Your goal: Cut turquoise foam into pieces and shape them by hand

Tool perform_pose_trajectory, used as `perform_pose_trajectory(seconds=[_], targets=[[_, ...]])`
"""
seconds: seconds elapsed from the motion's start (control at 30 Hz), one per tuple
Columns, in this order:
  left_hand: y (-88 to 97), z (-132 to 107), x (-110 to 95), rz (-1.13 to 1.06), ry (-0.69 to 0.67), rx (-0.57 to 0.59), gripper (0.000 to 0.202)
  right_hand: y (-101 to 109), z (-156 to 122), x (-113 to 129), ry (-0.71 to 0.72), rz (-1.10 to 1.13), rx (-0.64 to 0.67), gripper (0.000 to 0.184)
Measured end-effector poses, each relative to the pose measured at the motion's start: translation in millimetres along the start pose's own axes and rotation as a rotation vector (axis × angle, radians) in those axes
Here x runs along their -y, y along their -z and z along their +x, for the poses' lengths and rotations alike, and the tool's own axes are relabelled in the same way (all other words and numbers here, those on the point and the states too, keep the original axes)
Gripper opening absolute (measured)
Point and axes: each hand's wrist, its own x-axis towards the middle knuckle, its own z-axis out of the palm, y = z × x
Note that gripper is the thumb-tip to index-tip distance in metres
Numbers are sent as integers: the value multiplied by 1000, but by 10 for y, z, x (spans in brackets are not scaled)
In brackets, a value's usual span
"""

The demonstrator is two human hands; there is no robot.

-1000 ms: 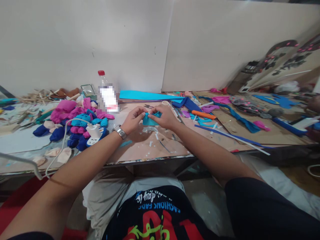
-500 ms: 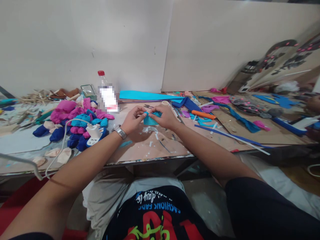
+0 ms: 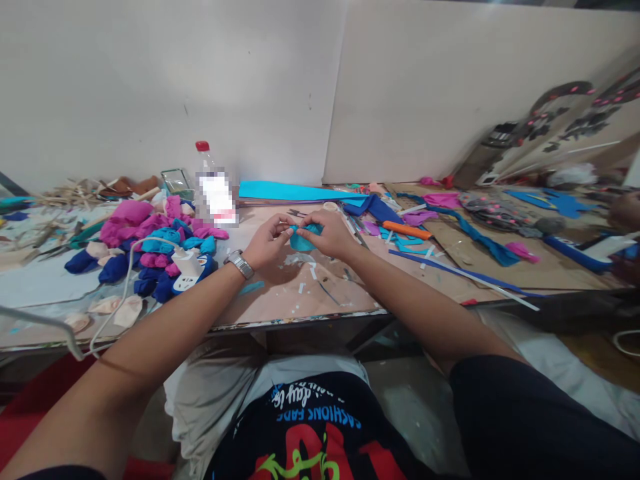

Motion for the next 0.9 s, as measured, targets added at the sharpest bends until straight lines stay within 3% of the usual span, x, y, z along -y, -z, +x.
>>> perform_pose_trajectory(seconds=[0.3,0.6,0.9], targets=[[-3,-7,46,-18,25,27,43,-2,-6,-3,2,1,4,29],[37,-2,30,152,4,-91,30,-13,-12,-1,32,-9,21,25],[43,18,70,144,9,-102,32,-26,-16,1,15,-7,5,22]])
